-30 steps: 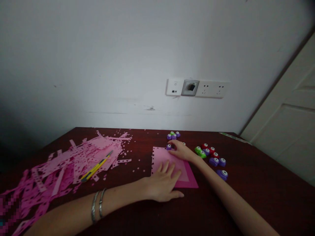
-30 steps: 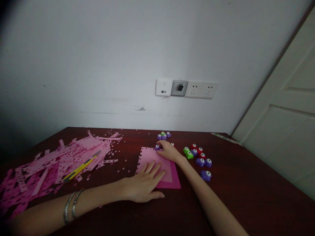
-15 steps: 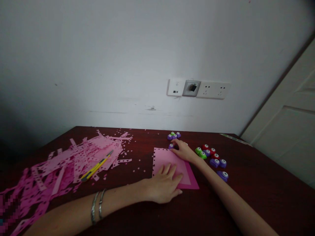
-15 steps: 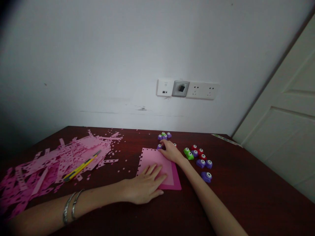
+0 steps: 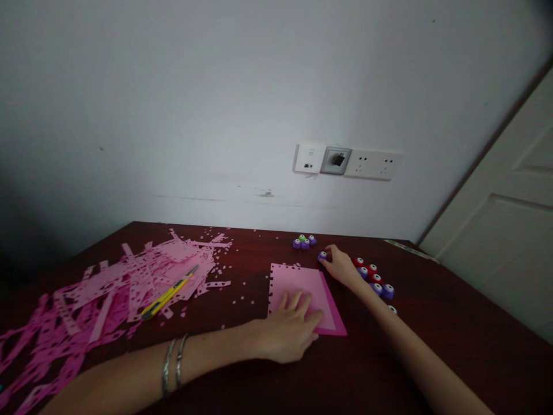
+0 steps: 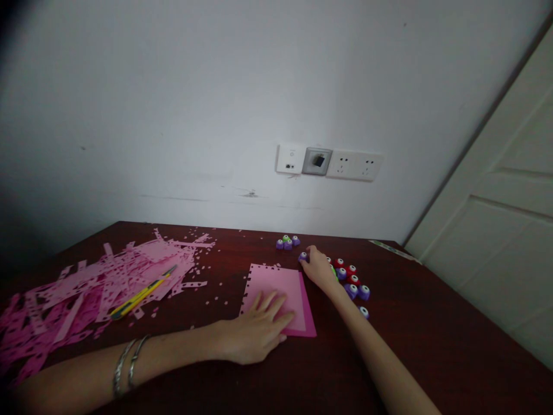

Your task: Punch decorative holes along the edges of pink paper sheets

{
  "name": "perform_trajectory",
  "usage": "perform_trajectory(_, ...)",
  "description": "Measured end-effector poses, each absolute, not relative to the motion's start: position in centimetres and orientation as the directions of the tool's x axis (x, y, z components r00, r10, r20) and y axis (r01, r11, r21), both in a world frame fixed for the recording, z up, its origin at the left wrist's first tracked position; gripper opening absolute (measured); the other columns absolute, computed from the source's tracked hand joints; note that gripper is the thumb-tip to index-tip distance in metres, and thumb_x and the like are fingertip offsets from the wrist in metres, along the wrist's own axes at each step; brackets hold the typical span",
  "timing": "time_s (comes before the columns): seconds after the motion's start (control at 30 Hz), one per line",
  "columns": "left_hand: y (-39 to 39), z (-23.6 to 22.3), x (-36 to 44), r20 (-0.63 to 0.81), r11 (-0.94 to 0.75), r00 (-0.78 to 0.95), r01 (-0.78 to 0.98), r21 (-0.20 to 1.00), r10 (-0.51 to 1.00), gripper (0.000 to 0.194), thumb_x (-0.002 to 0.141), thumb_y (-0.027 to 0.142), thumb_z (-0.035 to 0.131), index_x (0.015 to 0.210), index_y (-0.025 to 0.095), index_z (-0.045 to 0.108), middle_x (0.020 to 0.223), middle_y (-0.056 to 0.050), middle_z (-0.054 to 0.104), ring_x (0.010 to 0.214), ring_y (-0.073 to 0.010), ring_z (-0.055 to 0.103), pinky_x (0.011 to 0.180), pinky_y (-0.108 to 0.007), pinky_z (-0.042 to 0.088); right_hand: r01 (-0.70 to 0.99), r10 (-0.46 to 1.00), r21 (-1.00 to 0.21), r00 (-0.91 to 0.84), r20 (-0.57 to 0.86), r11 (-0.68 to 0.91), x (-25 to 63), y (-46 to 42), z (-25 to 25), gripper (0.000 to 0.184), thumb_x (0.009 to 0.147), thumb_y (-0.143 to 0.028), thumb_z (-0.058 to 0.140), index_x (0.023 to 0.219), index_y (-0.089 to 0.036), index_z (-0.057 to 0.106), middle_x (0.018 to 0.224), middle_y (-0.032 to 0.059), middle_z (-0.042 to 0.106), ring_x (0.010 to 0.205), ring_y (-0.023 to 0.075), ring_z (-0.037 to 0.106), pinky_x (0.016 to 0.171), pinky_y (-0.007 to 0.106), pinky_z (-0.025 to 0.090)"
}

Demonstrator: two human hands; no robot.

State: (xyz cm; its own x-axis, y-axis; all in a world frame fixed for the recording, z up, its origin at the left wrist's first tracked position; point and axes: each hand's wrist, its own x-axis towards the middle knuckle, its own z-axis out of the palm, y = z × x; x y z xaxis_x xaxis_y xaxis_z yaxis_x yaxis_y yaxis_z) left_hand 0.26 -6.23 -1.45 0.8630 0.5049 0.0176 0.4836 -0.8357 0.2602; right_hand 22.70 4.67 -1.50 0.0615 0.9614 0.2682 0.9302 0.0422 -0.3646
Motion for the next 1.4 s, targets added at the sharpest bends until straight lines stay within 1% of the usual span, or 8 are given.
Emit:
perform_trajectory(0.2,-6.3,-1.0,0.6,0.020,-0.839,0.870,0.469,0.277,0.493,0.049,0.092,0.039,0.021,0.135,0.016,0.025,0.144,-0.019,0.017,0.133,-0.0361,0.007,0.101,-0.057,0.014,0.939,0.965,-0.344,0.077,0.251,0.014,23.9,4.0,-1.3,0.031,0.078,-0.021,0.054,0.106,-0.011,0.049,0.095,0.0154,0.065,0.092,0.0246,0.061,0.077,0.030,0.043)
perform_trajectory(0.6,-6.6,-0.4,1.3,0.020,-0.848,0.888,0.432,0.306,0.459,0.050,0.092,0.038,0.023,0.136,0.015,0.025,0.144,-0.018,0.018,0.133,-0.0344,0.009,0.102,-0.054,0.017,0.974,0.968,-0.225,0.077,0.239,-0.022,24.1,3.4,-1.3,0.030,0.078,-0.018,0.051,0.106,-0.007,0.050,0.096,0.0191,0.064,0.090,0.0279,0.061,0.077,0.032,0.042)
perform_trajectory(0.7,-6.0,0.3,1.6,0.144,-0.859,0.868,0.421,0.292,0.475,0.047,0.090,0.037,0.032,0.131,0.014,0.035,0.138,-0.016,0.031,0.131,-0.0297,0.018,0.104,-0.046,0.020,0.974,0.967,-0.228,0.050,0.250,0.008,24.3,3.6,-1.3,0.035,0.076,-0.017,0.053,0.109,-0.005,0.049,0.100,0.0196,0.062,0.095,0.0276,0.059,0.080,0.032,0.042)
perform_trajectory(0.83,-1.8,1.4,1.7,0.380,-0.809,0.716,0.492,0.321,0.586,0.028,0.080,0.018,0.046,0.105,0.014,0.056,0.117,-0.009,0.050,0.113,-0.0200,0.041,0.097,-0.033,0.033,0.960,0.955,-0.269,0.009,0.296,0.074,24.3,4.0,0.0,0.035,0.073,-0.017,0.055,0.106,-0.009,0.054,0.102,0.0177,0.060,0.095,0.0255,0.058,0.080,0.031,0.042)
perform_trajectory(0.93,3.6,2.1,1.2,0.454,-0.729,0.571,0.568,0.383,0.684,0.022,0.077,0.014,0.046,0.094,0.015,0.060,0.103,-0.007,0.057,0.101,-0.0184,0.048,0.090,-0.032,0.038,0.932,0.945,-0.333,-0.029,0.326,0.144,23.8,4.6,2.1,0.030,0.071,-0.016,0.057,0.100,-0.010,0.059,0.099,0.0152,0.063,0.091,0.0231,0.059,0.078,0.030,0.043)
perform_trajectory(1.0,7.4,2.2,0.7,0.434,-0.676,0.521,0.604,0.421,0.735,0.022,0.075,0.014,0.048,0.093,0.014,0.061,0.099,-0.007,0.060,0.096,-0.0187,0.051,0.087,-0.032,0.039,0.905,0.945,-0.389,-0.041,0.326,0.173,23.1,5.1,3.6,0.023,0.071,-0.016,0.056,0.093,-0.012,0.063,0.093,0.0120,0.066,0.084,0.0206,0.060,0.075,0.028,0.044)
perform_trajectory(1.2,13.8,0.9,0.5,0.196,-0.569,0.558,0.642,0.514,0.806,0.028,0.073,0.028,0.059,0.095,0.010,0.063,0.087,-0.007,0.064,0.077,-0.0162,0.056,0.070,-0.026,0.042,0.829,0.950,-0.510,-0.075,0.303,0.228,21.0,6.9,4.7,0.016,0.072,-0.020,0.054,0.080,-0.013,0.066,0.077,0.0081,0.068,0.072,0.0176,0.061,0.065,0.024,0.044)
perform_trajectory(1.4,14.8,-0.5,2.2,0.202,-0.690,0.684,0.580,0.432,0.701,0.023,0.074,0.028,0.059,0.090,0.011,0.063,0.081,-0.006,0.065,0.071,-0.0157,0.055,0.065,-0.024,0.040,0.793,0.970,-0.572,-0.092,0.227,0.209,20.7,7.8,2.1,0.015,0.072,-0.024,0.054,0.067,-0.014,0.065,0.060,0.0035,0.064,0.058,0.0147,0.059,0.054,0.021,0.041)
